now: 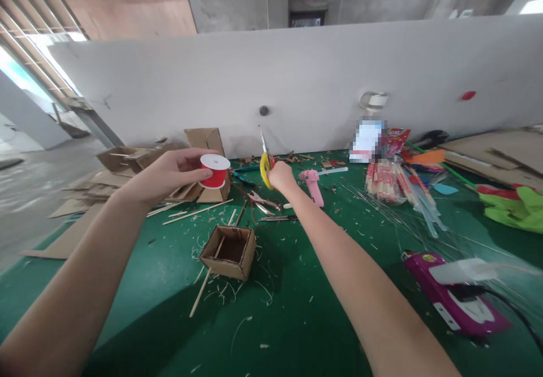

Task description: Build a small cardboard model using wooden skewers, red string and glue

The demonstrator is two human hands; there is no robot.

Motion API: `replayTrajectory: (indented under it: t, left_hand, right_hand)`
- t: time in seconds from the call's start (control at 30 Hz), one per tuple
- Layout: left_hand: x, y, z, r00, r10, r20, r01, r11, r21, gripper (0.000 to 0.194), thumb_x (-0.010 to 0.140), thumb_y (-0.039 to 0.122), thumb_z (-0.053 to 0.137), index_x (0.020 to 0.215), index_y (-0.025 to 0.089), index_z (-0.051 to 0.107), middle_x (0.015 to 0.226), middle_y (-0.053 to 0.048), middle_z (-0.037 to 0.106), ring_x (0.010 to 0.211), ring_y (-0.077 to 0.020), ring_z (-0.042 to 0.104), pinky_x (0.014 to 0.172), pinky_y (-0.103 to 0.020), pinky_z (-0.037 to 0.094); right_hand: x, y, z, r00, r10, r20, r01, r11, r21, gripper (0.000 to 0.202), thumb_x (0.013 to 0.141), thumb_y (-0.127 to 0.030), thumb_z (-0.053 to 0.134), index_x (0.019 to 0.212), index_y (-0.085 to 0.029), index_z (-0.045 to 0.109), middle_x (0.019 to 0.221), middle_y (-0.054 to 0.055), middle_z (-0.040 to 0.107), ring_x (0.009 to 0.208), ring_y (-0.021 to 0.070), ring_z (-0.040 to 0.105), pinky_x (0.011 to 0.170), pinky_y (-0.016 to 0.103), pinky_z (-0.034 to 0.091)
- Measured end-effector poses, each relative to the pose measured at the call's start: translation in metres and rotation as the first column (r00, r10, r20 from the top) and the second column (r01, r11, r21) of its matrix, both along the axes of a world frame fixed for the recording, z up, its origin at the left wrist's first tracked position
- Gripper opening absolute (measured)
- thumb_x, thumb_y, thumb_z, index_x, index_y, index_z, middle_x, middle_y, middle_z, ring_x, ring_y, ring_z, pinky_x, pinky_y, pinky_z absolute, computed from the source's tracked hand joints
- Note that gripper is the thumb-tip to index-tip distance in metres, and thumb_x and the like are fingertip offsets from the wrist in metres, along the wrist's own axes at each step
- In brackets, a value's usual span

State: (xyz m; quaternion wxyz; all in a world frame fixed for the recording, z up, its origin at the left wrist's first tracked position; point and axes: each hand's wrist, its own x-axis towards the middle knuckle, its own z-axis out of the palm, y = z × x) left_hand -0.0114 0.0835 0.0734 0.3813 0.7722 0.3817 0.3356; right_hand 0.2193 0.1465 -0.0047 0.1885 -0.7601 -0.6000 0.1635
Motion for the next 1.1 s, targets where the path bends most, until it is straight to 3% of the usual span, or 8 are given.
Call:
replayTrajectory:
  t: [0.13, 0.23, 0.3, 0.37, 0.47, 0.57, 0.83, 1.1]
  left_hand:
    - [-0.005, 0.004, -0.002, 0.999, 0.033, 0.034, -0.034, 0.999, 0.025, 0.056, 0.077, 0.033, 0.071, 0.129, 0.018, 0.055, 0.109, -0.010, 0.069, 0.095, -0.0218, 0.066, 0.085, -0.036, 0.054]
    - [-0.009, 0.009, -0.003, 0.999, 0.033, 0.038, -0.035, 0.998, 0.057, 0.050, 0.077, 0.034, 0.071, 0.123, 0.018, 0.059, 0.109, -0.009, 0.069, 0.095, -0.0213, 0.066, 0.084, -0.034, 0.055]
    - [-0.011, 0.012, -0.004, 0.997, 0.030, 0.064, -0.034, 0.998, 0.061, 0.047, 0.077, 0.034, 0.071, 0.120, 0.018, 0.061, 0.108, -0.009, 0.070, 0.096, -0.0216, 0.066, 0.086, -0.035, 0.055]
    - [-0.014, 0.014, -0.004, 0.996, 0.032, 0.087, -0.037, 0.998, 0.057, 0.046, 0.078, 0.034, 0.070, 0.120, 0.018, 0.061, 0.107, -0.008, 0.070, 0.097, -0.0222, 0.066, 0.089, -0.036, 0.054]
    - [-0.015, 0.015, -0.004, 0.997, 0.038, 0.074, -0.043, 0.997, 0.071, 0.047, 0.079, 0.033, 0.069, 0.122, 0.017, 0.060, 0.109, -0.009, 0.070, 0.099, -0.0231, 0.066, 0.092, -0.038, 0.052]
    - [-0.014, 0.016, -0.004, 0.999, 0.035, 0.018, -0.037, 0.991, 0.130, 0.052, 0.080, 0.032, 0.068, 0.128, 0.016, 0.055, 0.114, -0.010, 0.068, 0.105, -0.0240, 0.064, 0.096, -0.040, 0.051]
    - [-0.010, 0.019, -0.005, 0.983, 0.153, -0.104, -0.096, 0.903, 0.420, 0.043, 0.084, 0.028, 0.061, 0.126, 0.021, 0.052, 0.123, -0.010, 0.062, 0.113, -0.0255, 0.060, 0.098, -0.045, 0.050]
    - [-0.011, 0.016, -0.001, 0.981, 0.158, -0.113, -0.074, 0.843, 0.533, 0.047, 0.085, 0.025, 0.058, 0.131, 0.020, 0.049, 0.127, -0.010, 0.060, 0.116, -0.0256, 0.057, 0.099, -0.044, 0.049]
  right_hand:
    - [-0.013, -0.030, 0.021, 0.950, 0.075, -0.302, -0.041, 0.992, 0.117, 0.031, 0.090, -0.037, 0.038, 0.091, -0.015, 0.060, 0.085, 0.011, 0.067, 0.069, 0.0165, 0.064, 0.055, 0.025, 0.046]
    - [-0.021, -0.069, 0.031, 0.844, 0.174, -0.507, -0.105, 0.981, 0.162, 0.028, 0.090, -0.037, 0.037, 0.079, -0.018, 0.055, 0.080, 0.007, 0.065, 0.068, 0.0131, 0.062, 0.058, 0.024, 0.048]
    - [-0.025, -0.095, 0.028, 0.495, 0.174, -0.851, -0.165, 0.981, 0.104, 0.020, 0.085, -0.033, 0.049, 0.071, -0.018, 0.052, 0.077, 0.008, 0.063, 0.068, 0.0140, 0.062, 0.059, 0.026, 0.049]
    - [-0.029, -0.116, 0.019, 0.295, 0.105, -0.950, -0.185, 0.981, 0.051, 0.015, 0.080, -0.029, 0.058, 0.073, -0.017, 0.053, 0.075, 0.007, 0.063, 0.068, 0.0146, 0.062, 0.060, 0.028, 0.051]
    - [-0.034, -0.135, 0.006, 0.197, 0.044, -0.979, -0.237, 0.972, -0.004, 0.027, 0.071, -0.037, 0.071, 0.079, -0.017, 0.055, 0.076, 0.007, 0.065, 0.069, 0.0176, 0.065, 0.058, 0.030, 0.053]
    - [-0.037, -0.145, 0.003, 0.096, -0.009, -0.995, -0.355, 0.934, -0.043, 0.048, 0.065, -0.061, 0.071, 0.080, -0.018, 0.054, 0.084, 0.011, 0.069, 0.076, 0.0211, 0.067, 0.059, 0.032, 0.055]
    - [-0.035, -0.164, 0.019, 0.078, -0.098, -0.992, -0.550, 0.826, -0.125, 0.072, 0.062, -0.081, 0.058, 0.085, -0.013, 0.057, 0.088, 0.013, 0.068, 0.078, 0.0205, 0.068, 0.060, 0.030, 0.055]
    - [-0.042, -0.169, 0.020, 0.094, -0.143, -0.985, -0.650, 0.740, -0.169, 0.085, 0.062, -0.091, 0.041, 0.086, -0.011, 0.058, 0.089, 0.015, 0.066, 0.071, 0.0187, 0.067, 0.057, 0.029, 0.054]
